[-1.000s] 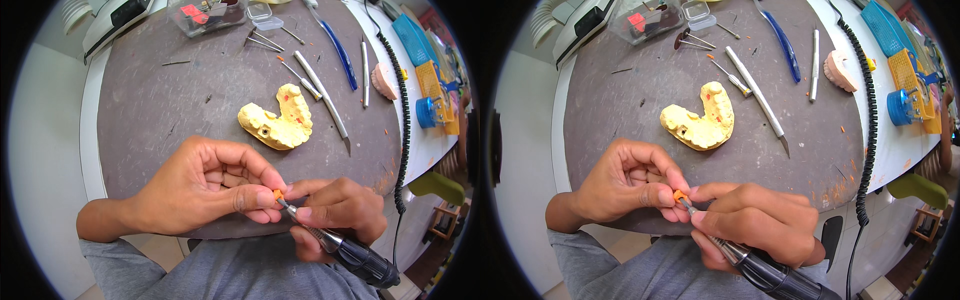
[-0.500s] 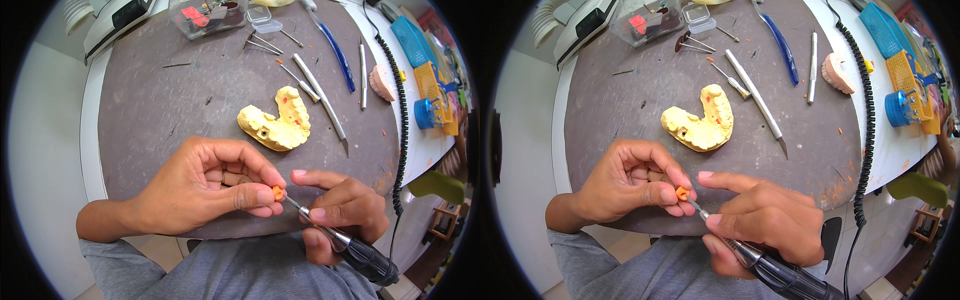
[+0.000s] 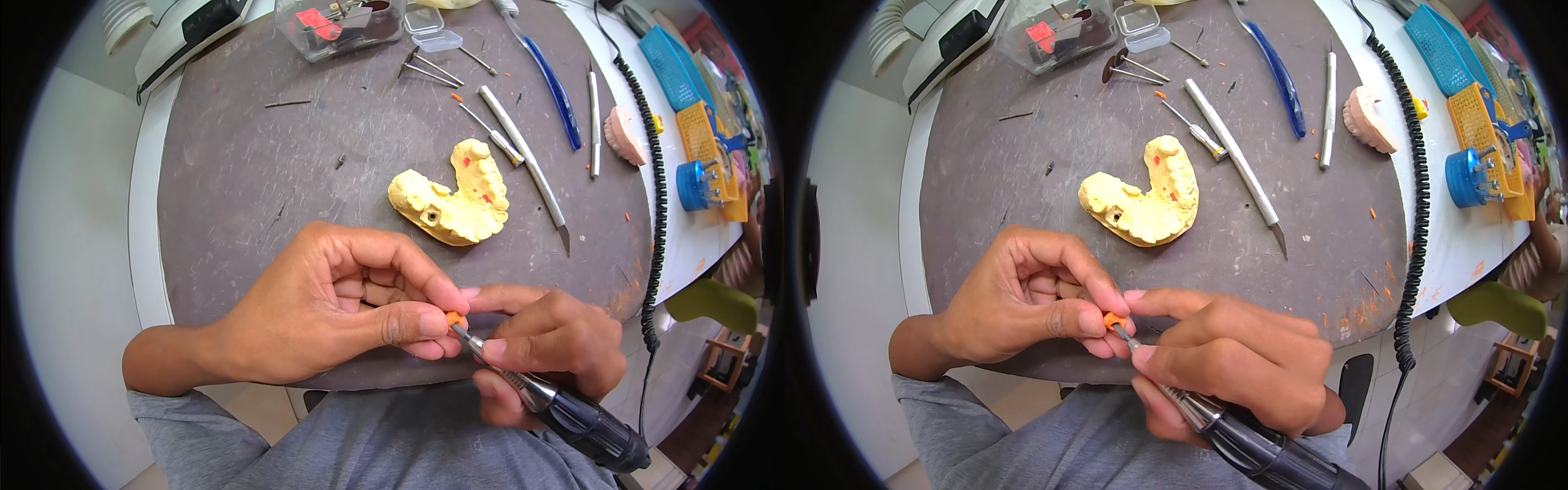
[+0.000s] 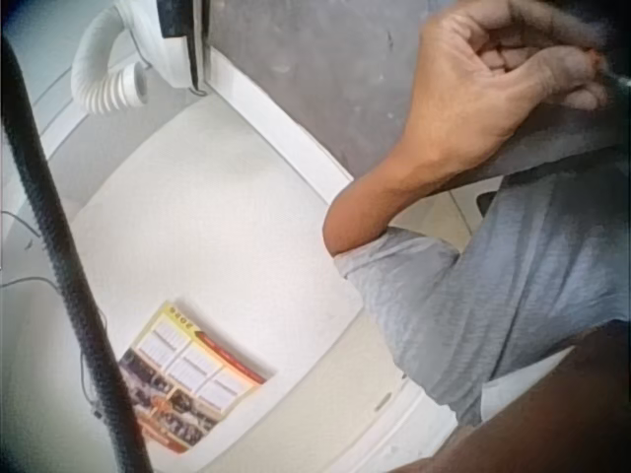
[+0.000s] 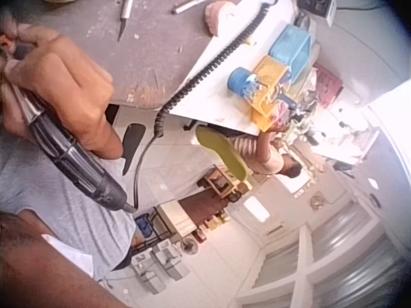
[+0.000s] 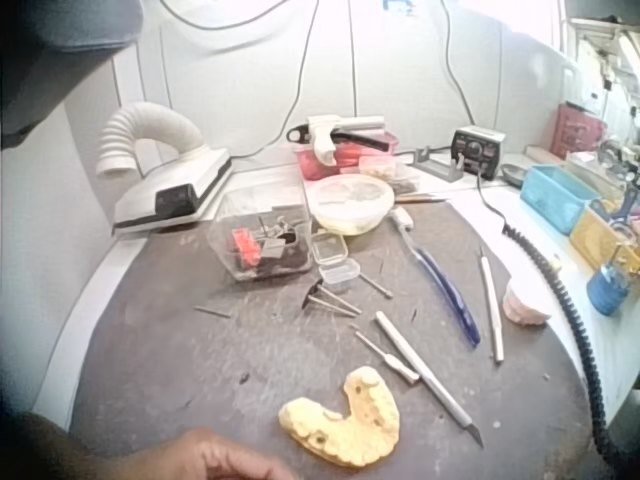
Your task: The person trims an orange dental component with a scalpel and a rotary tool, then inserts metal pins and fits a pink denture base onto a yellow dental cast.
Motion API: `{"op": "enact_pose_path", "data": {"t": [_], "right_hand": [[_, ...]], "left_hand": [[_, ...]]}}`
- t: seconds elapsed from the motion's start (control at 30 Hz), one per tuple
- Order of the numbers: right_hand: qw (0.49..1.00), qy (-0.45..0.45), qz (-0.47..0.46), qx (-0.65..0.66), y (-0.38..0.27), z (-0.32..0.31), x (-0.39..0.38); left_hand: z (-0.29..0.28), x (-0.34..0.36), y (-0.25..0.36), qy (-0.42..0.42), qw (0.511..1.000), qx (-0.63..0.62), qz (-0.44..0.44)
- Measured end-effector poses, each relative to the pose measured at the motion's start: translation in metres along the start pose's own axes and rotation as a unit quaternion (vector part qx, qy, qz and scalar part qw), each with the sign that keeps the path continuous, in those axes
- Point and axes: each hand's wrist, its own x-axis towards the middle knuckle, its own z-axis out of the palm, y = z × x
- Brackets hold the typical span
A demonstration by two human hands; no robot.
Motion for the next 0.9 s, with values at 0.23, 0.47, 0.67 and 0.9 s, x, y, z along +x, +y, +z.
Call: {"op": "enact_pose_path", "data": {"t": [0.23,0.47,0.67,0.9], "right_hand": [[1.0,-0.015,0.014,0.001,-0.005,-0.003,0.001],[0.999,0.032,0.025,0.034,-0.004,-0.001,-0.006],[0.998,0.023,0.029,0.048,-0.004,-0.005,-0.006],[0.999,-0.044,0.026,-0.004,-0.006,-0.007,0.005]], "left_hand": [[0.0,0.0,0.003,-0.006,1.0,0.007,-0.019],[0.0,0.002,0.006,-0.003,0.999,0.013,-0.033],[0.001,0.0,0.006,0.003,0.999,0.007,-0.034],[0.0,0.0,0.003,-0.005,1.0,0.01,-0.028]]}}
